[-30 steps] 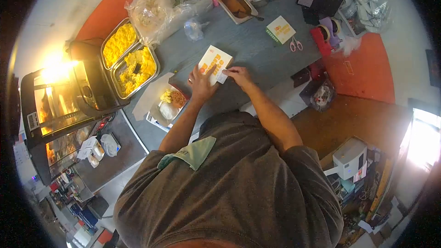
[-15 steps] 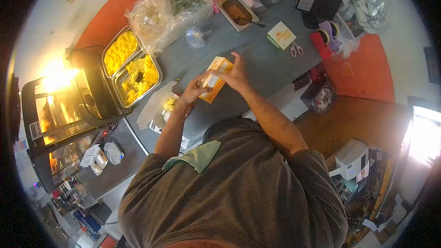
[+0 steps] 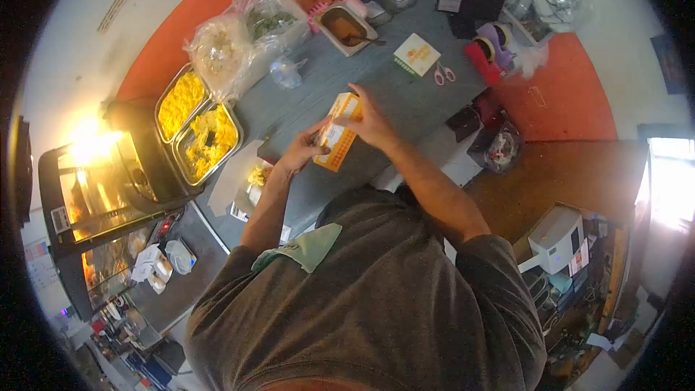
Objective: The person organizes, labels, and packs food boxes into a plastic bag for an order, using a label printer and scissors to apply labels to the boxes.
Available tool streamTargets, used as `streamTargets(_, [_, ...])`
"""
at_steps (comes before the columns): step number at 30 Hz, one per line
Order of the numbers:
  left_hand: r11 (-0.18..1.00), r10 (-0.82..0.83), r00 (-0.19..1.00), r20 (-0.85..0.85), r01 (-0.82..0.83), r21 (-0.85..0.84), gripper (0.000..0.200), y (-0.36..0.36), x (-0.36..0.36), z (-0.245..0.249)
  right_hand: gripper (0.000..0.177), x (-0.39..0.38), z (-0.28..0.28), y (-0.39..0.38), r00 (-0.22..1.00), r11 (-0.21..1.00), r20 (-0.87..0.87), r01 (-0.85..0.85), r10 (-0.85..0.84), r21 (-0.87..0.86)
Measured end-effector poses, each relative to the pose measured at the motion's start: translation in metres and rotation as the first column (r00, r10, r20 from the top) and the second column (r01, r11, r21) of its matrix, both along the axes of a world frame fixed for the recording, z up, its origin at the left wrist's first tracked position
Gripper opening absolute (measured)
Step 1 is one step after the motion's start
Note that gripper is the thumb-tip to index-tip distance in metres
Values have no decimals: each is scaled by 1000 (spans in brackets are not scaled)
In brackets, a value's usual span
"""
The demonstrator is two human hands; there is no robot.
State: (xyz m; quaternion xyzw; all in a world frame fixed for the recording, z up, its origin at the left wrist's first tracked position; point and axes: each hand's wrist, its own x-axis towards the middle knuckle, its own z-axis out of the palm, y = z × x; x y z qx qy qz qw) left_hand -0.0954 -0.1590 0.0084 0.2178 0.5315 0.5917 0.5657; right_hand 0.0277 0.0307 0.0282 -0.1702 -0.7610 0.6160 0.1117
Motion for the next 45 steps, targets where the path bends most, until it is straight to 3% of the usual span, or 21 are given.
streamTargets(3, [999,-30,1000,-3,30,40,78,14,7,1,92,13,7,7,992,967,-69,120,-107,226])
streamTargets(7, [997,-68,997,-42,67,-26,79,29,21,1,91,43,20,39,993,943,-68,-71,98,325])
streamTargets(9, [999,-38,995,91,37,18,80,47,29,0,92,49,18,58,984,924,-77,-124,162,361])
streamTargets(15, [995,-96,979,-182,101,14,77,122,52,23,103,79,24,108,987,969,-71,155,-143,192])
streamTargets(17, [992,-83,954,-287,106,67,78,161,54,19,103,102,33,129,996,852,-58,91,-71,515])
streamTargets(18, [987,-59,925,-375,110,115,79,183,56,18,103,115,31,137,995,851,-64,98,-76,516])
streamTargets(20, [978,-143,471,-870,-71,-199,79,232,68,18,98,146,19,152,948,829,-203,315,-247,463])
streamTargets(22, [951,-130,371,-919,-215,-222,79,287,89,22,89,188,-2,156,925,893,-23,372,-379,254])
streamTargets(23, [906,-132,270,-954,-358,-227,79,303,93,23,83,212,-13,155,921,875,15,364,-388,319])
streamTargets(27, [868,-198,258,-946,-401,-292,85,339,89,-5,65,304,-53,126,865,828,49,460,-499,320])
streamTargets(29, [844,-306,233,-923,-381,-377,90,343,80,-19,55,346,-56,94,720,805,397,587,-569,90])
streamTargets(30, [844,-340,184,-922,-374,-386,91,342,76,-20,55,363,-62,75,668,760,414,643,-618,96])
streamTargets(32, [808,-446,123,-886,-370,-458,89,345,78,-18,48,406,-85,23,392,556,664,830,-636,42])
streamTargets(33, [831,-417,208,-885,-307,-464,87,338,86,11,46,433,-124,-15,348,518,597,845,-723,134])
streamTargets(35, [867,-360,77,-930,-339,-364,87,336,98,14,36,469,-148,-84,201,419,525,843,-827,336])
streamTargets(36, [927,-134,48,-990,-347,-142,83,326,107,9,29,470,-141,-113,115,382,526,817,-842,432])
streamTargets(38, [981,173,-73,-982,-78,178,73,287,113,-7,21,477,-131,-159,-11,226,481,873,-877,432])
streamTargets(40, [977,207,-12,-978,64,206,61,247,116,-37,17,489,-133,-184,-323,-90,415,867,-850,490])
streamTargets(42, [957,199,45,-979,206,204,54,201,128,-39,21,511,-135,-198,-500,-274,384,816,-776,509])
streamTargets(44, [954,181,97,-979,226,199,53,159,131,-60,23,550,-150,-211,-515,-331,386,829,-765,451])
streamTargets(45, [948,169,149,-974,245,202,53,143,134,-69,22,563,-138,-208,-473,-334,531,879,-703,342])
